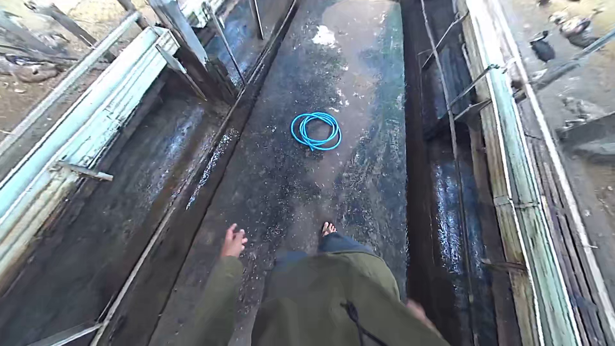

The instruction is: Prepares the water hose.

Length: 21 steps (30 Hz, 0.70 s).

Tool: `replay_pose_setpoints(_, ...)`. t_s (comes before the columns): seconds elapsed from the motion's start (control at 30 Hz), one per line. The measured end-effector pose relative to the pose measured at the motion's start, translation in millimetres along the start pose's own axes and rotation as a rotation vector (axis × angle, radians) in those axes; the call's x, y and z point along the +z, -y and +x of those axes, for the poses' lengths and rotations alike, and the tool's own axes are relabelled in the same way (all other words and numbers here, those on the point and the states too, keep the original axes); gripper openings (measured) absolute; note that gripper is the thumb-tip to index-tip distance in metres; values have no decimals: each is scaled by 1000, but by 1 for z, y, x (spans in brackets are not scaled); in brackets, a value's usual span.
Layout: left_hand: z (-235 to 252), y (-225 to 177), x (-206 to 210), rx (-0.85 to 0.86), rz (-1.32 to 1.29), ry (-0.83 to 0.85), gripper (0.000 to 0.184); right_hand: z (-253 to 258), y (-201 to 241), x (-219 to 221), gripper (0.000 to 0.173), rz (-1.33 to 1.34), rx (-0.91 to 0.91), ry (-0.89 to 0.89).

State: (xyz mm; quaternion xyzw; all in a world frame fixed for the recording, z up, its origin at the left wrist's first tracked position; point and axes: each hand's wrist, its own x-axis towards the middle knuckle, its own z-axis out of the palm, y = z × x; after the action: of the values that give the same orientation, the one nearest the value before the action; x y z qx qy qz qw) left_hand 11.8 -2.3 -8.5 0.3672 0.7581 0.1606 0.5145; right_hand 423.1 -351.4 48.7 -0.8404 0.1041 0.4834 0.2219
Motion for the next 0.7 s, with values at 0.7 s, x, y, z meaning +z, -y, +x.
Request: replay_pose_setpoints(0.7,565,-362,81,-94,202,178,54,316,710,353,37,-256,-197,203)
